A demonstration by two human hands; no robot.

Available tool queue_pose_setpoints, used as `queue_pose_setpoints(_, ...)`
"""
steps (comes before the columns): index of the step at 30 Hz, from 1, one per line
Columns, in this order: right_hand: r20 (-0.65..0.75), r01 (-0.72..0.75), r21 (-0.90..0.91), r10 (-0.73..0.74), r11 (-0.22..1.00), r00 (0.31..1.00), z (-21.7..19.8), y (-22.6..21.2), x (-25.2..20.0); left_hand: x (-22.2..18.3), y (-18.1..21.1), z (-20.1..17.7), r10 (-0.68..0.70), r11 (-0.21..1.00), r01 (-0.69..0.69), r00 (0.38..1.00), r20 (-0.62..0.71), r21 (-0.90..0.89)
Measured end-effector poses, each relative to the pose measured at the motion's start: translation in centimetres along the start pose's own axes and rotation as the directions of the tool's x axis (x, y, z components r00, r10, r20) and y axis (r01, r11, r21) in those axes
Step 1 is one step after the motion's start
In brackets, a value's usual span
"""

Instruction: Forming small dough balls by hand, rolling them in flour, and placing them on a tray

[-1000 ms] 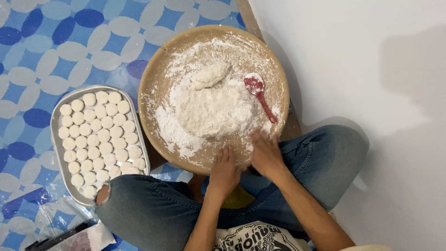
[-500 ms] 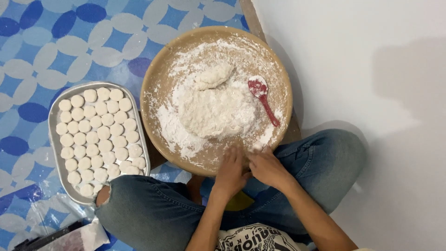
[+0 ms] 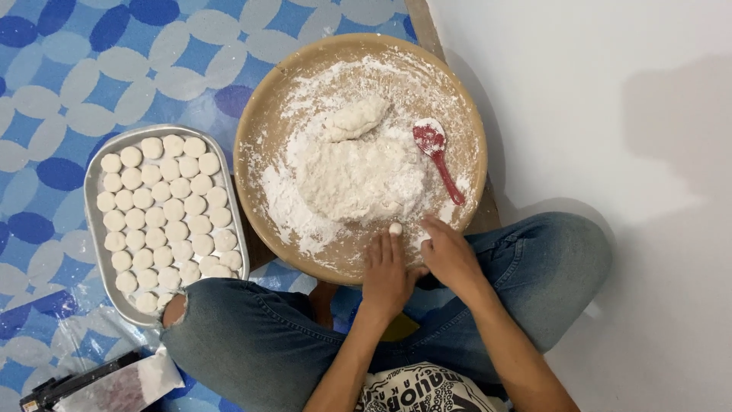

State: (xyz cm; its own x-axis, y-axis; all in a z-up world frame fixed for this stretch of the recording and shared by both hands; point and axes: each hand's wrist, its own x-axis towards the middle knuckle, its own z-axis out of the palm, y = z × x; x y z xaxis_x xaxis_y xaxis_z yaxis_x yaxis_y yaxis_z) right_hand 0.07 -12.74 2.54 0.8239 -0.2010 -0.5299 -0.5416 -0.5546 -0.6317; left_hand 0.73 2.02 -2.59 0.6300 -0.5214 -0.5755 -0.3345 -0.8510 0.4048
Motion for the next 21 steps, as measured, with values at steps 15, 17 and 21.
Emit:
queue_pose_setpoints(15, 0.217, 0.0, -0.468, 0.115, 0.883, 0.969, 2.8, 0.8, 1.2, -0.2, -2.6, -0.3, -0.016, 0.996, 0.009, 0.997, -0.08, -0.085)
queue_pose_setpoints(17, 0.156, -0.042, -0.477, 0.132, 0.878, 0.979, 2.2, 0.9, 1.4, -0.8, -2.4, -1.7, -0.085, 0.989, 0.075, 0.993, -0.079, -0.127)
queue_pose_setpoints(21, 0.123, -0.043, -0.533, 0.127, 0.845, 0.984, 3.5, 1.3, 1.6, -0.4, -3.5, -1.2, -0.141, 0.981, 0.128, 0.986, -0.083, -0.146)
